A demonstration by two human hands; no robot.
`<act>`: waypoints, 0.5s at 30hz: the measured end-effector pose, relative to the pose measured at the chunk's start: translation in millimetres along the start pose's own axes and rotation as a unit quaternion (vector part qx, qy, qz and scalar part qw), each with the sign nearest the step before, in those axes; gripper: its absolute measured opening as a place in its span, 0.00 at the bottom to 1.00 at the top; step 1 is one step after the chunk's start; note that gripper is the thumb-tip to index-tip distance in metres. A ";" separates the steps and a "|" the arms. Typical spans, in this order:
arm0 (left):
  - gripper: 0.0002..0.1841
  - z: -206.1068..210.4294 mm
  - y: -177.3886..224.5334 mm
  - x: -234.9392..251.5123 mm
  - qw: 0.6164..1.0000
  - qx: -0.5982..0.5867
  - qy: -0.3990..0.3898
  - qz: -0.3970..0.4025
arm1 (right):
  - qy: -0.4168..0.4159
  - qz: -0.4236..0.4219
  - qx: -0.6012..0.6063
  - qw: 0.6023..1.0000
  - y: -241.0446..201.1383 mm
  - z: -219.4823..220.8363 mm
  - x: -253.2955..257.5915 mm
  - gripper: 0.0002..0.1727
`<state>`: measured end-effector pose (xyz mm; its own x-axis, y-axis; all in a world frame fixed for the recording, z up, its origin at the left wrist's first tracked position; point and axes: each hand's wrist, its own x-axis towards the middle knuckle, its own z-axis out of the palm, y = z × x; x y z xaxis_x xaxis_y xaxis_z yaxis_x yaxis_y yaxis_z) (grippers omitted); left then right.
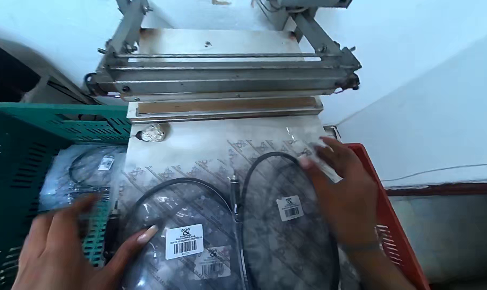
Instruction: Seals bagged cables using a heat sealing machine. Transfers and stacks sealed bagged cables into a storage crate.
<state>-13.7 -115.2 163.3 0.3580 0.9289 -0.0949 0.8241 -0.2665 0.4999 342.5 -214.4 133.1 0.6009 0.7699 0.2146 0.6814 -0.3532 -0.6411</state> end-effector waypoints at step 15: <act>0.13 5.8 29.5 41.9 0.899 -0.428 0.025 -0.087 | -0.109 0.161 0.368 0.909 -67.0 30.4 -37.9 0.12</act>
<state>28.1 -85.6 169.0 0.2182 0.9536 -0.2075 0.2177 0.1597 0.9629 261.4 -203.8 145.5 0.5676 0.8053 -0.1715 -0.0277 -0.1894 -0.9815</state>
